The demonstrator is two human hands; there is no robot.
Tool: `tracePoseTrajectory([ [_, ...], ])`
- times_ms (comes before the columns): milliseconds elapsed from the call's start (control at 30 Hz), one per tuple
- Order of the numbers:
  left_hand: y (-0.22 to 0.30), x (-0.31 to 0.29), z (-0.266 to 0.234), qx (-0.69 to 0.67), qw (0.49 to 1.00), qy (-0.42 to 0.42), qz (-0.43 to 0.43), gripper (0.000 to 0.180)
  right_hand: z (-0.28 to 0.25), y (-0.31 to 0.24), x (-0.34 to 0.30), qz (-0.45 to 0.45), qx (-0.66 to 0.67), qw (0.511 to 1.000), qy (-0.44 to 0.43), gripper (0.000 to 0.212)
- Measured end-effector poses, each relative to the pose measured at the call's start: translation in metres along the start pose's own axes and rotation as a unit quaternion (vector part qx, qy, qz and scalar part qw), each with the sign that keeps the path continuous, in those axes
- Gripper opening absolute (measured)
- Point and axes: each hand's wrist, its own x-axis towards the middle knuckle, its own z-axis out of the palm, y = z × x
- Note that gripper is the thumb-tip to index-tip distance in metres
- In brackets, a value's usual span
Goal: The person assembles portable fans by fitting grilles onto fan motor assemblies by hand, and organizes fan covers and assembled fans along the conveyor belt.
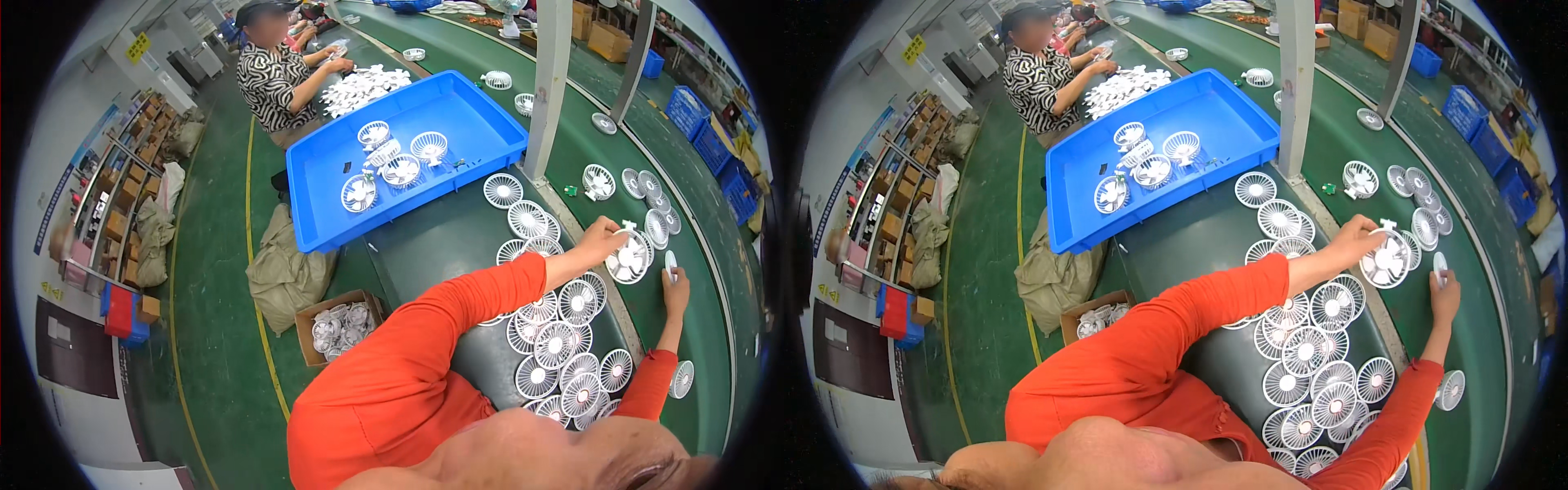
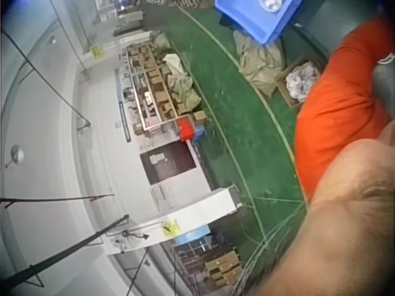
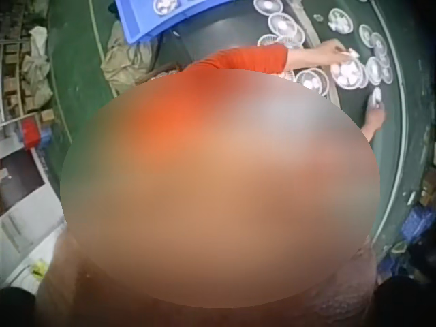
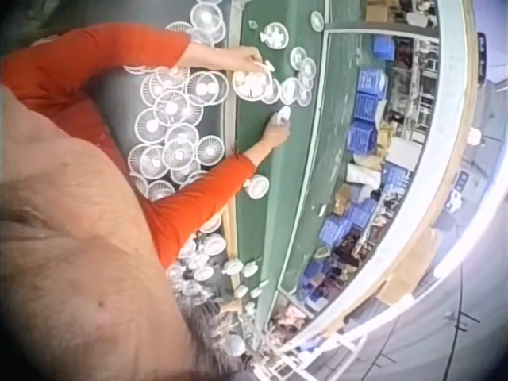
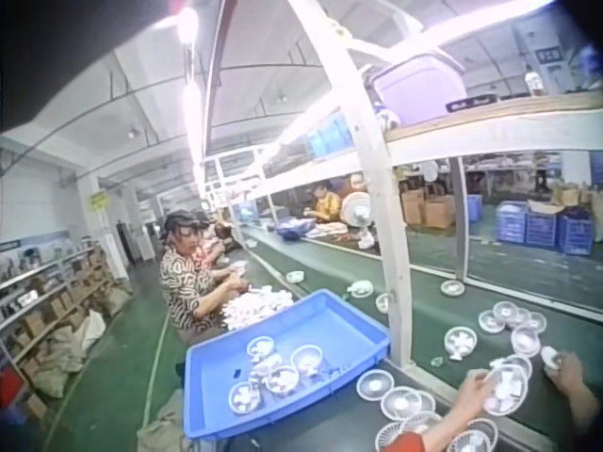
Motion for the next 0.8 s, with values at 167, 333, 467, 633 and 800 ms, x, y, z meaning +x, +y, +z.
tracePoseTrajectory([
  [167, 0.014, -0.034, -0.002, -0.308, 0.948, -0.028, -0.076, 0.029, -0.077, -0.057, -0.025, 0.037, 0.218, 0.975, 0.035, 0.035],
  [333, 0.019, -0.073, 0.015, -0.423, 0.9, -0.046, -0.091, 0.032, -0.147, -0.179, -0.098, 0.036, 0.548, 0.831, -0.095, 0.026],
  [467, 0.025, -0.096, 0.034, -0.499, 0.836, -0.172, -0.148, 0.055, -0.134, -0.19, -0.133, -0.02, 0.455, 0.889, -0.046, 0.045],
  [633, 0.025, -0.105, 0.016, -0.56, 0.798, -0.143, -0.172, 0.046, -0.145, -0.227, -0.149, -0.25, 0.23, 0.94, 0.031, 0.05],
  [800, 0.04, -0.12, 0.016, -0.354, 0.932, -0.041, -0.07, 0.053, -0.108, -0.233, -0.163, -0.211, 0.355, 0.911, 0.01, 0.075],
])
